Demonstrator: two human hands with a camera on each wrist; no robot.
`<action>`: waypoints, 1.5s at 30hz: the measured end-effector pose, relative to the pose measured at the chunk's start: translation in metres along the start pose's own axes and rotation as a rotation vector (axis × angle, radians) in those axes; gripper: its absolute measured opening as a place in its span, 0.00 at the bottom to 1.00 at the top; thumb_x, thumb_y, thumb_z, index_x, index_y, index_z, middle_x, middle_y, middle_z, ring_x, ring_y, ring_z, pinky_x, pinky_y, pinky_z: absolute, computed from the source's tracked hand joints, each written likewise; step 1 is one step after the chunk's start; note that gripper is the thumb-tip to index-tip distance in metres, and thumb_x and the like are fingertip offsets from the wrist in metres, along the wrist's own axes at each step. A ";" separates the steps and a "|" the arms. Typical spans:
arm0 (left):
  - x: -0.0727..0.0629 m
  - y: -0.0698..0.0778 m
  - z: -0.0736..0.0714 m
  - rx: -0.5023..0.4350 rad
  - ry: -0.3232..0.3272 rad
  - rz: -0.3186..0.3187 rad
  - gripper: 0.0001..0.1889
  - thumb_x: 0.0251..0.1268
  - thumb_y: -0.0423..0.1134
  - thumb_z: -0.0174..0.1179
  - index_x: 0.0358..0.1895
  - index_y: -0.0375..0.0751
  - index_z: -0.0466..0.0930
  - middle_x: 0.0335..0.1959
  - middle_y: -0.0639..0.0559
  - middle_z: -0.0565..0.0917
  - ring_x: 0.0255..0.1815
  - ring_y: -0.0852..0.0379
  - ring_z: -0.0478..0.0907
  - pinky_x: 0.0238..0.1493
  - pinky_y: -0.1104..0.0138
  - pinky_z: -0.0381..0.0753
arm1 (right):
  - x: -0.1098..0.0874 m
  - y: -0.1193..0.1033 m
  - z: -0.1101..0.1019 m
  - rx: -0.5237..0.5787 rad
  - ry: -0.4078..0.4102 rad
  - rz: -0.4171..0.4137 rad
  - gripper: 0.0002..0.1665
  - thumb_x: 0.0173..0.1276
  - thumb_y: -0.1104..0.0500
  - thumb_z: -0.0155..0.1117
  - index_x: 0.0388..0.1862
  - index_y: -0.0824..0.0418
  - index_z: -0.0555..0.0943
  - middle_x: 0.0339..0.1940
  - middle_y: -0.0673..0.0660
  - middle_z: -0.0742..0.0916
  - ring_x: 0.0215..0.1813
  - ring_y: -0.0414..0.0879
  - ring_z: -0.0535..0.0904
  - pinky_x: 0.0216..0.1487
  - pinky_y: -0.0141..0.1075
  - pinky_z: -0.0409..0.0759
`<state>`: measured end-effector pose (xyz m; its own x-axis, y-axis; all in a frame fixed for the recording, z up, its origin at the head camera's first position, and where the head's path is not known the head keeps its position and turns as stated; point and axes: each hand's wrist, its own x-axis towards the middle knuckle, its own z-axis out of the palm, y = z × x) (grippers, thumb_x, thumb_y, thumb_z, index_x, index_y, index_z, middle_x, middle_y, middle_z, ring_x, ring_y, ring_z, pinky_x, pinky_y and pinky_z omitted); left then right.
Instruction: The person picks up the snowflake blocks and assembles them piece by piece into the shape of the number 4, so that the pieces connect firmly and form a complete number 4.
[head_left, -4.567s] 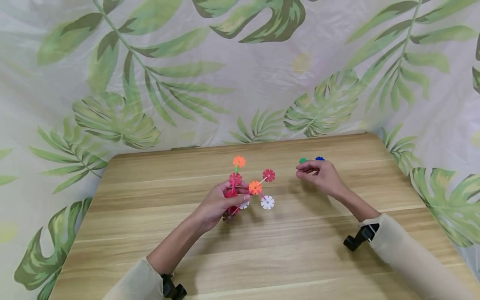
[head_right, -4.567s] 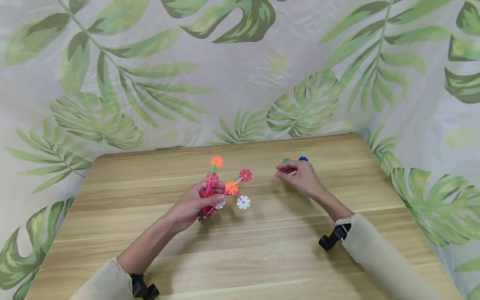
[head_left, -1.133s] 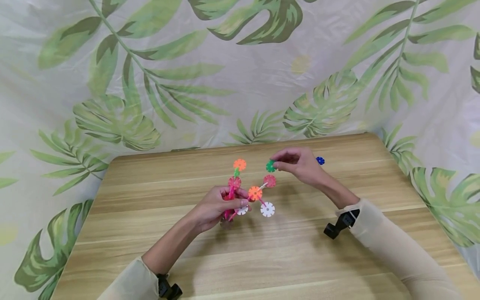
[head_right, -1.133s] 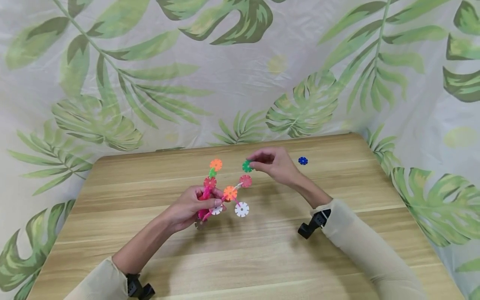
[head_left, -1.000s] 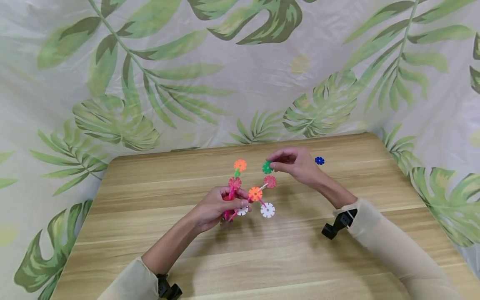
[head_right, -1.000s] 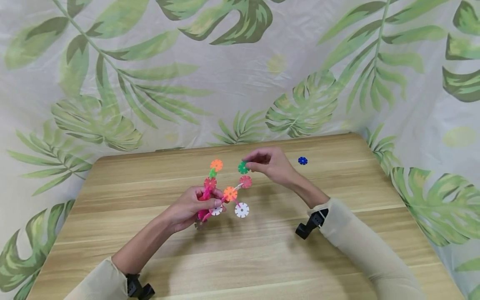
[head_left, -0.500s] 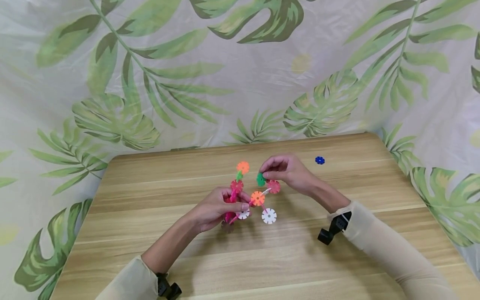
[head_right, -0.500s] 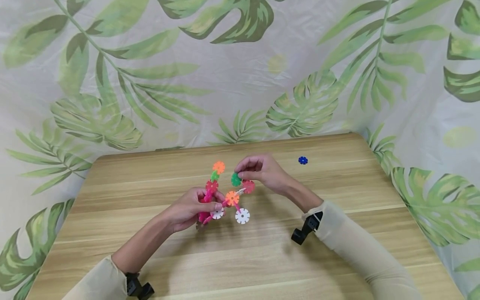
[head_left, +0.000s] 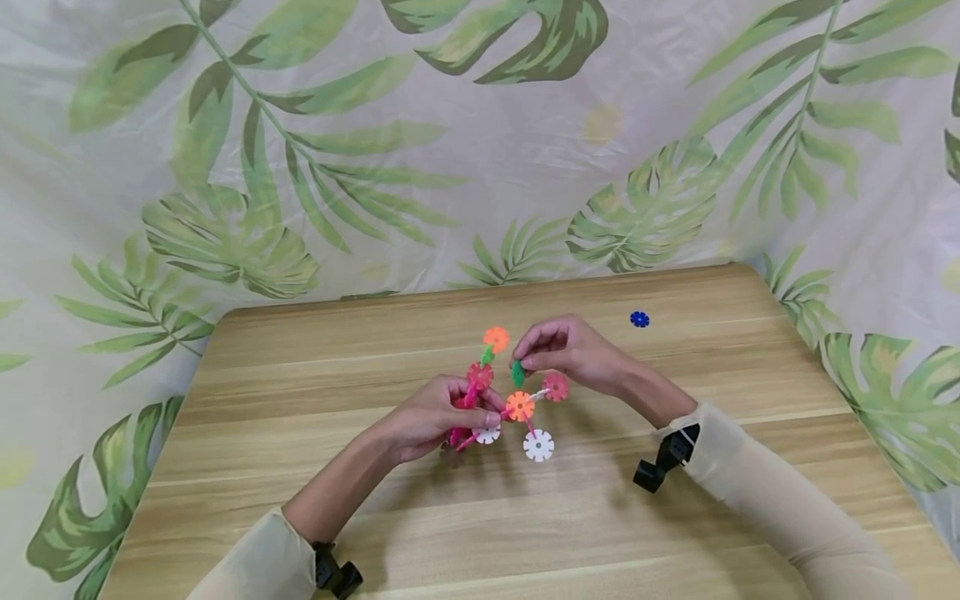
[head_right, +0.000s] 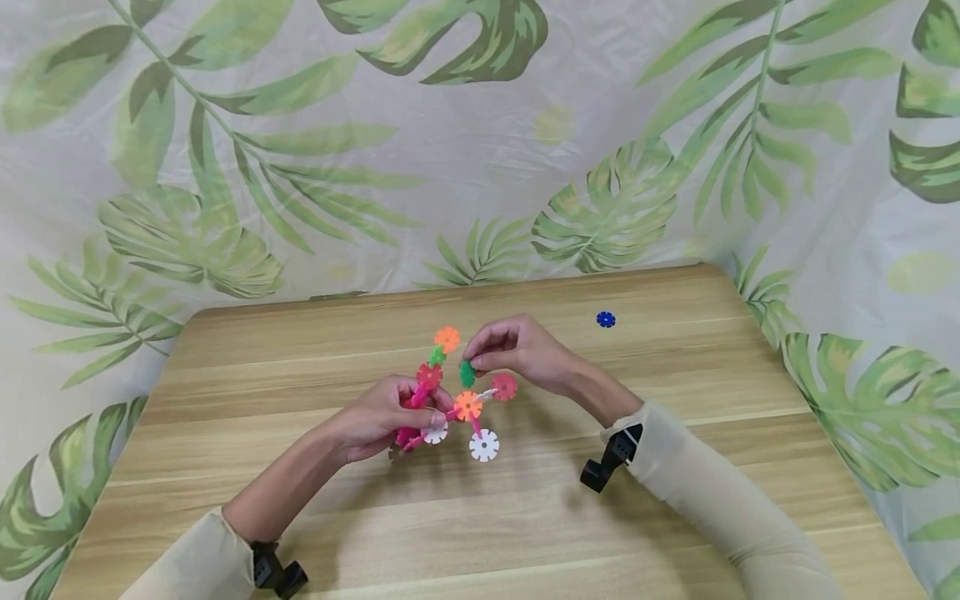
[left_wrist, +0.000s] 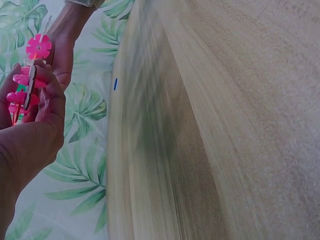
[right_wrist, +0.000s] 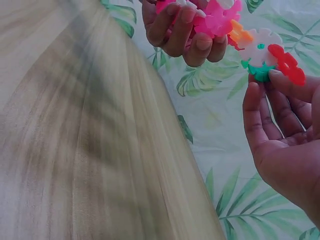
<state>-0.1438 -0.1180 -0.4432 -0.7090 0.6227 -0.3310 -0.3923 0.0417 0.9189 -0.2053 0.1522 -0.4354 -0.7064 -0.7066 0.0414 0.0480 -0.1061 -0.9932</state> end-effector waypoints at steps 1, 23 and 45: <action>0.000 0.000 0.000 0.003 -0.002 -0.001 0.11 0.68 0.32 0.72 0.51 0.33 0.86 0.40 0.50 0.89 0.36 0.59 0.76 0.30 0.71 0.75 | 0.000 0.000 0.000 0.002 -0.001 0.000 0.08 0.72 0.74 0.64 0.47 0.76 0.84 0.42 0.59 0.91 0.43 0.48 0.89 0.56 0.48 0.88; 0.003 0.001 -0.002 0.030 -0.027 -0.006 0.10 0.68 0.33 0.71 0.50 0.37 0.86 0.40 0.52 0.86 0.36 0.59 0.74 0.32 0.71 0.74 | -0.001 0.005 0.006 0.011 -0.059 0.031 0.11 0.74 0.73 0.61 0.50 0.82 0.80 0.44 0.59 0.90 0.44 0.47 0.88 0.54 0.45 0.89; 0.002 0.001 -0.003 -0.014 -0.028 -0.033 0.06 0.71 0.34 0.68 0.47 0.41 0.87 0.39 0.53 0.85 0.34 0.60 0.72 0.31 0.72 0.72 | -0.021 0.000 0.002 -0.148 -0.167 -0.028 0.31 0.69 0.71 0.71 0.69 0.79 0.75 0.67 0.76 0.80 0.64 0.58 0.85 0.65 0.48 0.84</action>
<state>-0.1479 -0.1192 -0.4436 -0.6788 0.6430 -0.3547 -0.4234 0.0519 0.9045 -0.1889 0.1654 -0.4356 -0.5783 -0.8124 0.0747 -0.0830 -0.0325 -0.9960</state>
